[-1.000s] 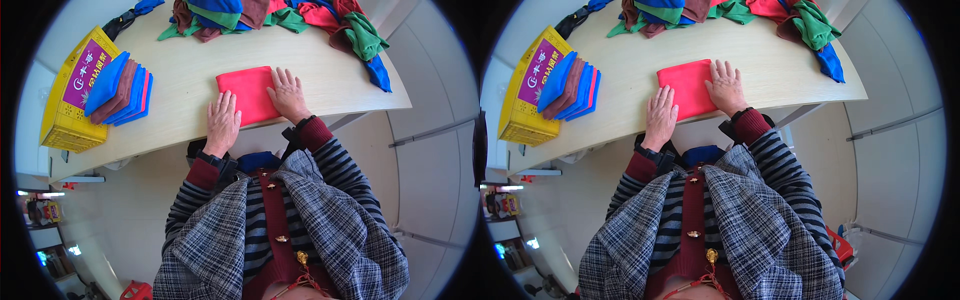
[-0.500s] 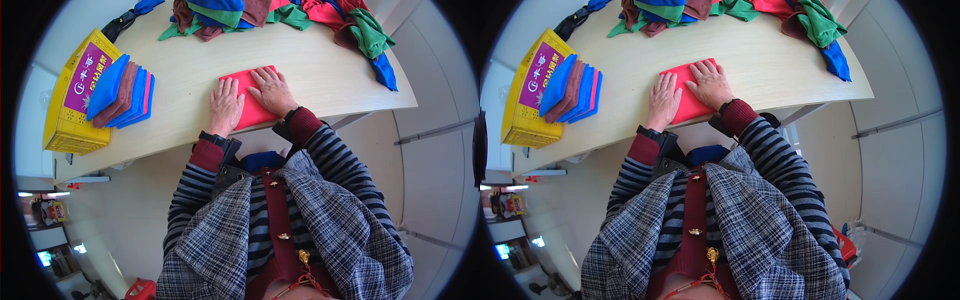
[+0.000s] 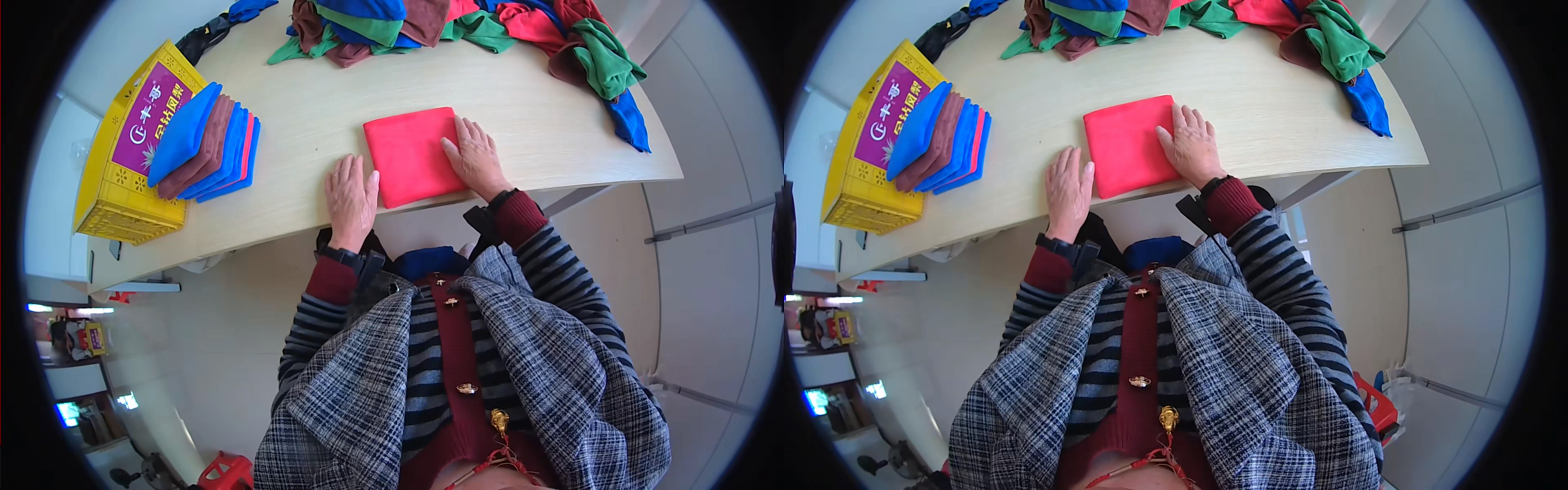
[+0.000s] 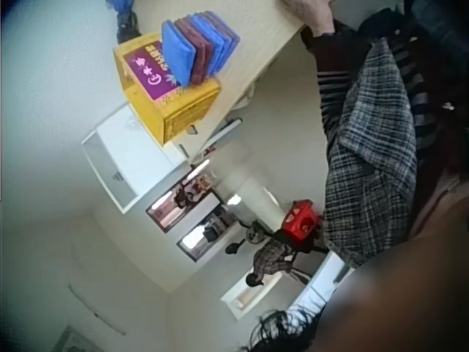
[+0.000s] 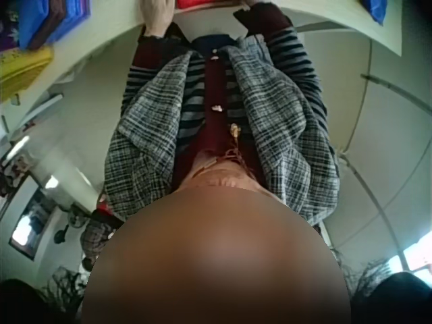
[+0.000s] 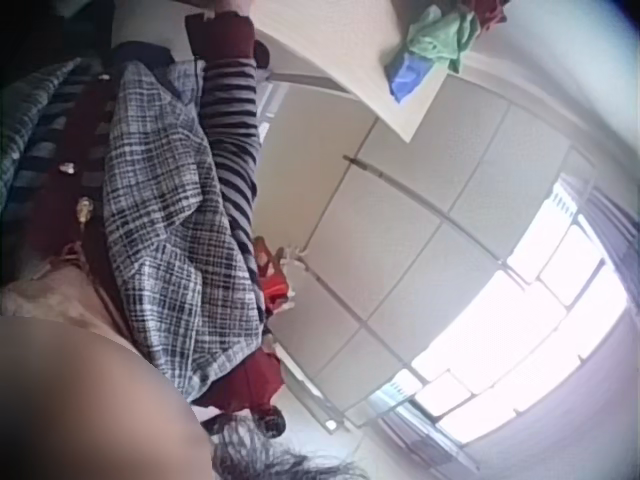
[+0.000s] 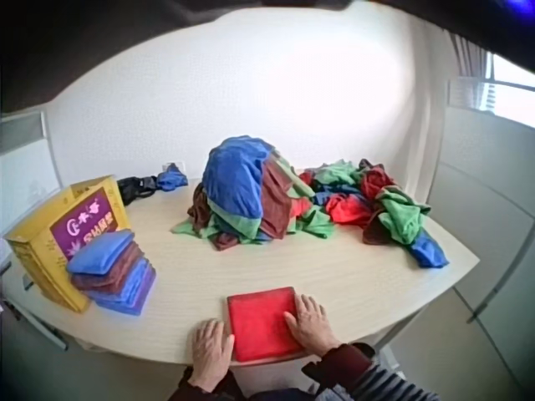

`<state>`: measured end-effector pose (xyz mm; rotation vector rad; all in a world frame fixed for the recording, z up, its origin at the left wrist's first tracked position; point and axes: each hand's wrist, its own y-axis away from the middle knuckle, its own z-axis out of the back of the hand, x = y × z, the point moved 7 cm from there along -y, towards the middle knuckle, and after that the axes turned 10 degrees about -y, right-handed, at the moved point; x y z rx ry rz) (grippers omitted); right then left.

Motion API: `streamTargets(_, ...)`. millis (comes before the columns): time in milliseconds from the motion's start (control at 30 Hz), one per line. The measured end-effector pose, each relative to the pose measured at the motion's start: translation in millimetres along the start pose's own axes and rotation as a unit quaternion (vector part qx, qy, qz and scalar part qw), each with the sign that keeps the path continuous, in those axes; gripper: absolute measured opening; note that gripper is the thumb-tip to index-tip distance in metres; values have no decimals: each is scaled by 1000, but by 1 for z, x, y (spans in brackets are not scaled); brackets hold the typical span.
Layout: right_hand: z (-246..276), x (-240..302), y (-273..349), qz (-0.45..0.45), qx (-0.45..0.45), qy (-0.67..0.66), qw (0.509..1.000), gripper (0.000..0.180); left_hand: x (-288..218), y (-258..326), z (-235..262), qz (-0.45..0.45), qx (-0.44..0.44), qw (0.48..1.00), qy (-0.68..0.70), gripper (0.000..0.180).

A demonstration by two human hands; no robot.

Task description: Folding various colored fabrics into square shapes on a work table.

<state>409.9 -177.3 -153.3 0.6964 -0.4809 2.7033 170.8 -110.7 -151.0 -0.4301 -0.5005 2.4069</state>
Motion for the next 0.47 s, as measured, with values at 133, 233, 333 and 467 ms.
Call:
streamTargets(133, -5, 4, 2, 28, 11, -17, 999, 68, -1, 31, 32, 34, -50, 993, 100, 37)
streamTargets(233, -12, 14, 0, 69, 36, -28, 997, 68, 5, 48, 53, 132, 19, 972, 192, 35)
streamTargets(333, -21, 39, -2, 133, 66, -53, 988, 67, 24, 71, 50, 285, 162, 904, 273, 36)
streamTargets(467, -45, 74, 3, 177, 121, -59, 975, 70, 55, 109, 7, 368, 193, 732, 539, 38)
